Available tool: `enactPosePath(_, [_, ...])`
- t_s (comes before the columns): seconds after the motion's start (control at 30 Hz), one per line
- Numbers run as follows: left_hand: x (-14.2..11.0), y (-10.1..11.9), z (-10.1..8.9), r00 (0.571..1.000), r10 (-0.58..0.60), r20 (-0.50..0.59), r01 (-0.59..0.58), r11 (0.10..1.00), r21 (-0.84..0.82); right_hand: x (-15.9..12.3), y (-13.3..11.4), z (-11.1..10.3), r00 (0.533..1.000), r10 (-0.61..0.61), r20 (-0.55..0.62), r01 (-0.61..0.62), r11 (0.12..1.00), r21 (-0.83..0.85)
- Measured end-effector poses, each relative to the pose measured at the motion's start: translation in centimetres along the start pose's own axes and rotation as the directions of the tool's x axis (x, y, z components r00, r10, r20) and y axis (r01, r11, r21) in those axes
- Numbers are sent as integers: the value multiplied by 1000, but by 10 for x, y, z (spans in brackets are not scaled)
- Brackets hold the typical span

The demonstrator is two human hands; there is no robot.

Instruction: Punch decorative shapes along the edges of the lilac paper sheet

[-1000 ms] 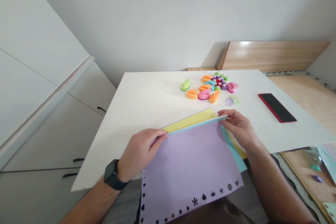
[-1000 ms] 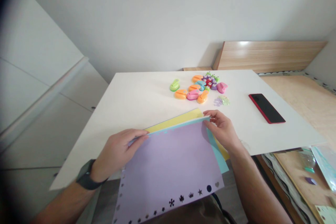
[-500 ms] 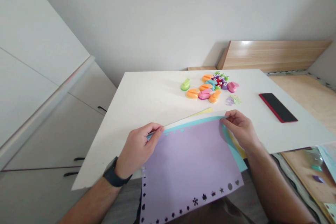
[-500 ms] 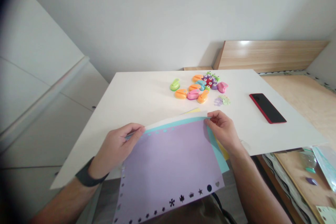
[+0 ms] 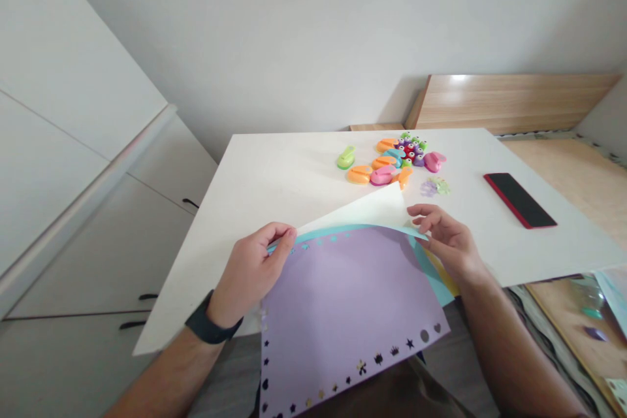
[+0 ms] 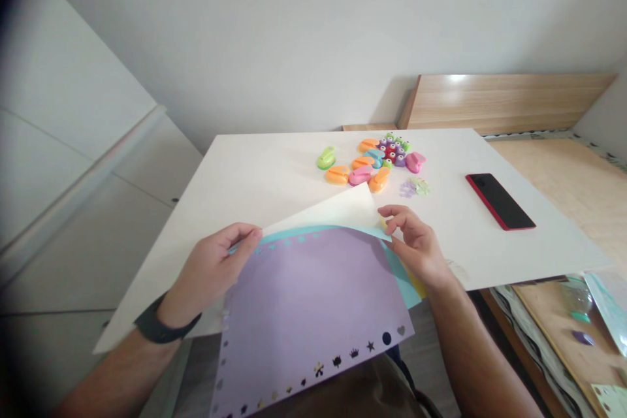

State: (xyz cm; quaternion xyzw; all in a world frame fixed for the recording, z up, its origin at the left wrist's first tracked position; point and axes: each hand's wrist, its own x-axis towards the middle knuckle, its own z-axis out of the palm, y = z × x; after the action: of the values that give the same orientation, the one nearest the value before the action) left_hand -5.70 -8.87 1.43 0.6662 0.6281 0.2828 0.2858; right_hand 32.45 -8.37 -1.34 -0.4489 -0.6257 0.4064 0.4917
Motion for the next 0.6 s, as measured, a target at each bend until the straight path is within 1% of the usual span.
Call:
enactPosePath(0.1, [0,0,-2,1000,-26,11,26,1000,-7,-2,-2,-3,997,-36,64,35,999,9])
enactPosePath(0.27, [0,1,-4,999,-51,14,52,998,-24,-3,-2,-4,992,-57,117,53,998,37])
enactPosePath(0.43, [-2,3,-5,1000,-21,-7,21,1000,-14,-2,-1,-3,991,-56,118,51,998,44])
enactPosePath(0.6, [-4,5,-8,999,-21,-38,21,1000,-3,-3,-1,-5,992,-74,102,70,997,44])
